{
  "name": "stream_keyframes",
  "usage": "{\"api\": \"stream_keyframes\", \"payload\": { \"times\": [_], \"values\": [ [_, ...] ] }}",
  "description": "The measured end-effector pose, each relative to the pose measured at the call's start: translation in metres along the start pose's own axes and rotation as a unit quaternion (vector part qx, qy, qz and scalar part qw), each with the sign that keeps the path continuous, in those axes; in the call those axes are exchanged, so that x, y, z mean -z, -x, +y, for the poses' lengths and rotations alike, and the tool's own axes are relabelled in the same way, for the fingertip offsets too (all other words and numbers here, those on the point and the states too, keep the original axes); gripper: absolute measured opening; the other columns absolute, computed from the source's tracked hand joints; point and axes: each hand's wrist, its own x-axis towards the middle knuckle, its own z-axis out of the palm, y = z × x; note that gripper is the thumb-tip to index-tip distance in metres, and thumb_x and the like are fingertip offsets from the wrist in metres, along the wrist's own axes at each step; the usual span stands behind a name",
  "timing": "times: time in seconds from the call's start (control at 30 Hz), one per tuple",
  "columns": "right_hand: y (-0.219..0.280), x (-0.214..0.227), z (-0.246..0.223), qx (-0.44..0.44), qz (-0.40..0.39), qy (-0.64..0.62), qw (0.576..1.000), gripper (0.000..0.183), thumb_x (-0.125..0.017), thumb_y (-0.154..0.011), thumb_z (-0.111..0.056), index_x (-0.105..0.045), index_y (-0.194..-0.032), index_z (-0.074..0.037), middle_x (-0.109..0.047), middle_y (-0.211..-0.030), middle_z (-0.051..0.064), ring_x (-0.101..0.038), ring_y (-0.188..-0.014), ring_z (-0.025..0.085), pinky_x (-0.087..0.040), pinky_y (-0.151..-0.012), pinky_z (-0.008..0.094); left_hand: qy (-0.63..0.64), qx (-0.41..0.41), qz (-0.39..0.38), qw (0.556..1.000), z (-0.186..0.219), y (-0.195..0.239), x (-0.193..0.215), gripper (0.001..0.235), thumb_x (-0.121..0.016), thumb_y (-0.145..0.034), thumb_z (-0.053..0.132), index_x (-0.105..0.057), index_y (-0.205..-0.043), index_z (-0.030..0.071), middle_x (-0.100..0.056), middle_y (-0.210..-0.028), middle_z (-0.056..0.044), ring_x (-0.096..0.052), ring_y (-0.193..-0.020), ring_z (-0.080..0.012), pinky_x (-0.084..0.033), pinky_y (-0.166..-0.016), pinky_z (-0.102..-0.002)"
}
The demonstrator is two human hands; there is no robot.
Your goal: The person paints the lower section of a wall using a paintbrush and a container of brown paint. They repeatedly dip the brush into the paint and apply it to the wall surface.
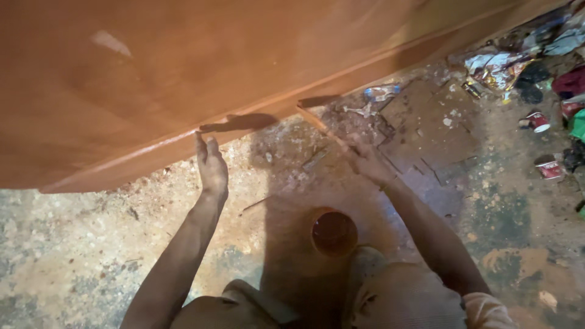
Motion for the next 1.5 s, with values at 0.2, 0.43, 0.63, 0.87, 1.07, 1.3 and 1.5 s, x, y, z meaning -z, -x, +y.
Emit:
{"api": "stream_keyframes", "payload": {
  "times": [0.2, 0.43, 0.63, 0.87, 1.07, 1.3, 1.5],
  "values": [
    [-0.003, 0.037, -0.023, -0.006, 0.193, -0.196, 0.961, 0.021, -0.054, -0.108, -0.023, -0.054, -0.126, -0.012, -0.055, -0.089, 0.0, -0.05, -0.073, 0.01, -0.046, -0.062, 0.028, 0.087, 0.015, -0.01, 0.996, -0.008, -0.006, 0.007, 0.073, -0.048, -0.104, 0.033, -0.014, -0.165, 0.013, -0.014, -0.174, -0.01, -0.018, -0.157, -0.0242, -0.018, -0.125, -0.041],
    [-0.012, -0.039, -0.011, 0.076, 0.084, -0.122, 0.986, 0.02, -0.055, -0.109, -0.021, -0.052, -0.127, -0.012, -0.057, -0.091, 0.001, -0.054, -0.079, 0.01, -0.049, -0.069, 0.028, 0.159, 0.017, -0.007, 0.987, -0.017, -0.01, 0.037, 0.073, -0.047, -0.106, 0.033, -0.009, -0.166, 0.013, -0.007, -0.175, -0.009, -0.014, -0.16, -0.0264, -0.015, -0.128, -0.045],
    [0.004, -0.122, -0.047, 0.087, -0.116, -0.098, 0.985, 0.024, -0.057, -0.105, -0.018, -0.05, -0.127, -0.012, -0.058, -0.098, -0.001, -0.056, -0.084, 0.009, -0.052, -0.072, 0.027, 0.185, 0.034, 0.032, 0.982, -0.013, -0.011, 0.075, 0.068, -0.044, -0.107, 0.033, -0.013, -0.164, 0.014, -0.01, -0.173, -0.008, -0.016, -0.158, -0.0278, -0.022, -0.125, -0.047],
    [0.035, -0.076, -0.108, -0.072, 0.138, -0.275, 0.949, 0.041, -0.054, -0.1, -0.013, -0.048, -0.137, -0.029, -0.048, -0.086, -0.005, -0.045, -0.069, 0.007, -0.046, -0.057, 0.023, 0.198, 0.002, 0.068, 0.978, -0.01, -0.005, 0.128, 0.07, -0.047, -0.106, 0.035, -0.017, -0.164, 0.01, -0.014, -0.173, -0.011, -0.019, -0.158, -0.0286, -0.026, -0.125, -0.046],
    [0.019, -0.194, -0.142, 0.024, -0.032, -0.282, 0.958, 0.035, -0.052, -0.095, -0.002, -0.044, -0.125, -0.02, -0.047, -0.089, -0.005, -0.046, -0.069, 0.007, -0.04, -0.051, 0.02, 0.232, -0.004, 0.079, 0.97, 0.004, 0.007, 0.147, 0.075, -0.049, -0.105, 0.039, -0.015, -0.164, 0.008, -0.016, -0.172, -0.011, -0.019, -0.158, -0.0289, -0.025, -0.126, -0.046],
    [0.02, -0.318, -0.179, 0.043, -0.266, -0.002, 0.963, 0.023, -0.046, -0.107, -0.015, -0.043, -0.129, -0.012, -0.048, -0.082, 0.0, -0.044, -0.06, 0.01, -0.037, -0.043, 0.023, 0.211, -0.029, 0.102, 0.972, 0.032, 0.026, 0.178, 0.07, -0.043, -0.108, 0.039, -0.013, -0.164, 0.009, -0.012, -0.173, -0.012, -0.019, -0.159, -0.0309, -0.025, -0.128, -0.046],
    [0.012, -0.202, -0.152, 0.008, -0.248, -0.403, 0.881, 0.073, -0.058, -0.082, 0.011, -0.042, -0.147, -0.017, -0.051, -0.097, -0.004, -0.046, -0.075, 0.004, -0.037, -0.05, 0.017, 0.269, -0.018, 0.109, 0.957, 0.013, 0.021, 0.195, 0.07, -0.042, -0.107, 0.039, -0.014, -0.165, 0.011, -0.012, -0.174, -0.009, -0.018, -0.159, -0.0309, -0.022, -0.126, -0.049]
  ]
}}
